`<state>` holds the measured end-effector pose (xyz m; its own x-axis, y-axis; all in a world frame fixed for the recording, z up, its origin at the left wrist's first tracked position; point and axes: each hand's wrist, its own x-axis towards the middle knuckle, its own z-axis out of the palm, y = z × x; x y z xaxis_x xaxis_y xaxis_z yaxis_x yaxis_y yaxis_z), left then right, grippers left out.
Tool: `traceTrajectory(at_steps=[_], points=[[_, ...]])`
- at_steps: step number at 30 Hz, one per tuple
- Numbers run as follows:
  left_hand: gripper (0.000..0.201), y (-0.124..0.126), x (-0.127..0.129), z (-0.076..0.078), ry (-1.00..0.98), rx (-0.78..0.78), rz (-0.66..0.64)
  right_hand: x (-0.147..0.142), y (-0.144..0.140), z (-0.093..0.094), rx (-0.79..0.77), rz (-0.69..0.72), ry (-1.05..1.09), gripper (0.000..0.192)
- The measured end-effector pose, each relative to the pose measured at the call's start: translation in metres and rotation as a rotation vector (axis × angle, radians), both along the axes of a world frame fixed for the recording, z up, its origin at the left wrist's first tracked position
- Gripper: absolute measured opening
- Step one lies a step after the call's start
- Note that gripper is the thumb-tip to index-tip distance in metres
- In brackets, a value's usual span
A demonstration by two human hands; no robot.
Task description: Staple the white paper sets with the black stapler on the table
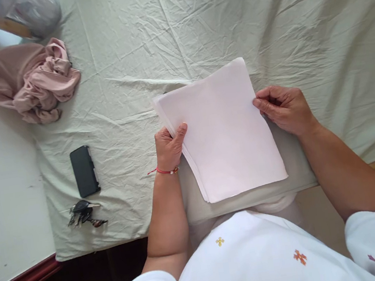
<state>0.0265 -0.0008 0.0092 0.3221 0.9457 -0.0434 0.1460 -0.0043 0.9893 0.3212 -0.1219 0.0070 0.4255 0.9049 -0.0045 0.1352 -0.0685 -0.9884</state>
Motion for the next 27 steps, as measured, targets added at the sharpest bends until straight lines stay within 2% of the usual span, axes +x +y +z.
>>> traceTrajectory(at_steps=[5, 15, 21, 27], points=[[0.046, -0.001, 0.001, 0.002, 0.005, -0.003, -0.013, -0.001, 0.000, 0.000, 0.016, -0.002, 0.029, 0.018], [0.039, -0.003, 0.001, -0.003, -0.083, -0.079, 0.023, -0.001, 0.000, -0.001, 0.064, 0.022, 0.098, 0.016], [0.035, -0.003, 0.004, 0.000, -0.303, -0.194, 0.160, -0.003, 0.002, 0.008, 0.078, 0.008, 0.133, 0.024], [0.039, 0.001, 0.005, 0.010, -0.534, -0.204, 0.312, 0.000, 0.001, 0.012, 0.090, 0.149, 0.383, 0.044]])
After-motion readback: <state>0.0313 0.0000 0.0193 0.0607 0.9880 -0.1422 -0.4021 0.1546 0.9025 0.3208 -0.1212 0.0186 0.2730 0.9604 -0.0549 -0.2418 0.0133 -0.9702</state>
